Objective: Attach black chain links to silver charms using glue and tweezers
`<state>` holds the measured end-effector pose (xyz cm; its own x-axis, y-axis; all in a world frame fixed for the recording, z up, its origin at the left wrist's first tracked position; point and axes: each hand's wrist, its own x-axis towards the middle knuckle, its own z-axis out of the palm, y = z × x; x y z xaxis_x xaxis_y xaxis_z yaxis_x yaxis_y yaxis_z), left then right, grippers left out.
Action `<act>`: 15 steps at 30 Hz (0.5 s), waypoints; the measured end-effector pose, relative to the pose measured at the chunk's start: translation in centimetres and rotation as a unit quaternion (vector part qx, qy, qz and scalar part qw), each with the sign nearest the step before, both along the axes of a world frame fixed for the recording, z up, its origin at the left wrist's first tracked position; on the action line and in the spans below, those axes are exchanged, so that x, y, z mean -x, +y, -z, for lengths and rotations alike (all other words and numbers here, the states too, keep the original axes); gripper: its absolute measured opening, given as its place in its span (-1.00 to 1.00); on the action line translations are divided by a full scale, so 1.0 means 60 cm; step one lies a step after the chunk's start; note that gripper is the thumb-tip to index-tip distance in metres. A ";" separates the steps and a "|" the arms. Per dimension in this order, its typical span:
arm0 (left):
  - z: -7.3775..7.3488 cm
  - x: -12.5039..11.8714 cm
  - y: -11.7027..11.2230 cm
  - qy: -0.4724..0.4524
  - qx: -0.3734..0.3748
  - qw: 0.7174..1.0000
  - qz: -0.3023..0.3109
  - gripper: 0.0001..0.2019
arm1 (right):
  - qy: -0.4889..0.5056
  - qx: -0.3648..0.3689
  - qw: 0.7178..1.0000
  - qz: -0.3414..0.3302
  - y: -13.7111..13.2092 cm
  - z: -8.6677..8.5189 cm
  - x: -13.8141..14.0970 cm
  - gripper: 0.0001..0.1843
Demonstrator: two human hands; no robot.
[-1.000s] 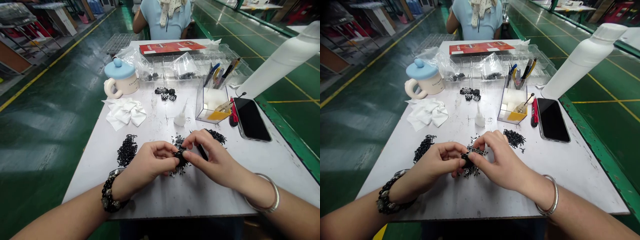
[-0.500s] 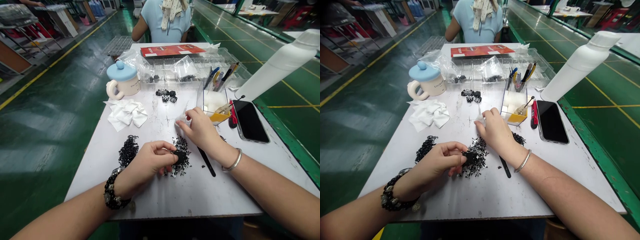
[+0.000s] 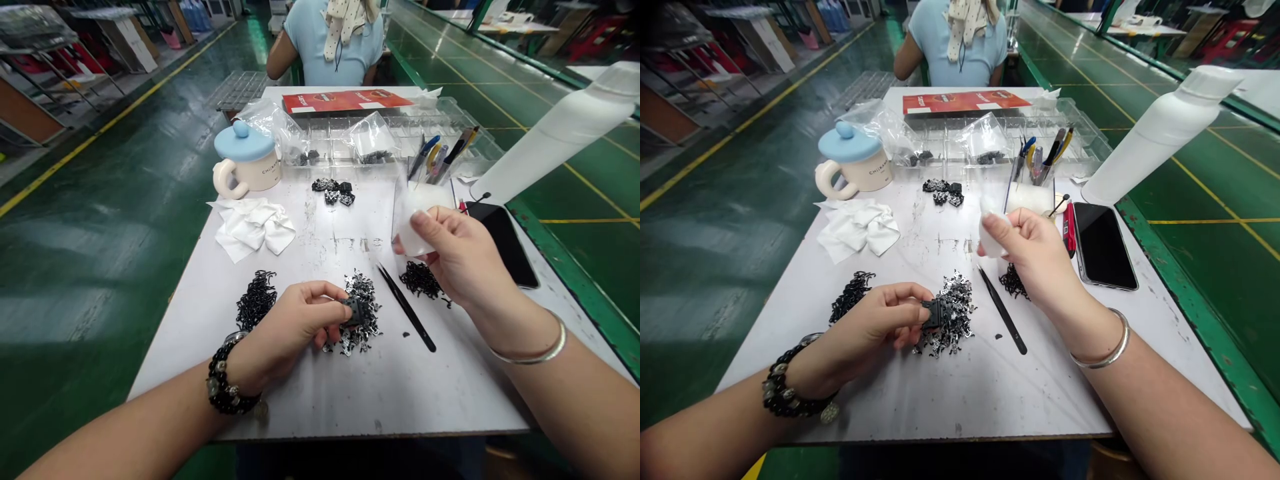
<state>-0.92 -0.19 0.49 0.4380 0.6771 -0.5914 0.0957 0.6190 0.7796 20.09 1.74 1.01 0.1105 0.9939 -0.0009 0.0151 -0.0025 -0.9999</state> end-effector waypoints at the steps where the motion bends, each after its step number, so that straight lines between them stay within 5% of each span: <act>1: 0.001 0.000 0.000 -0.003 0.001 1.000 -0.002 -0.85 | 0.048 0.000 0.999 0.007 0.001 -0.002 0.001 -0.60; 6: 0.004 0.002 0.001 -0.014 0.004 1.000 -0.007 -0.86 | 0.194 -0.025 0.980 0.040 -0.009 -0.009 0.015 -0.61; 15: 0.007 0.002 0.002 -0.012 0.010 1.000 0.000 -0.87 | -0.044 -0.189 0.980 0.037 -0.054 -0.015 0.037 -0.73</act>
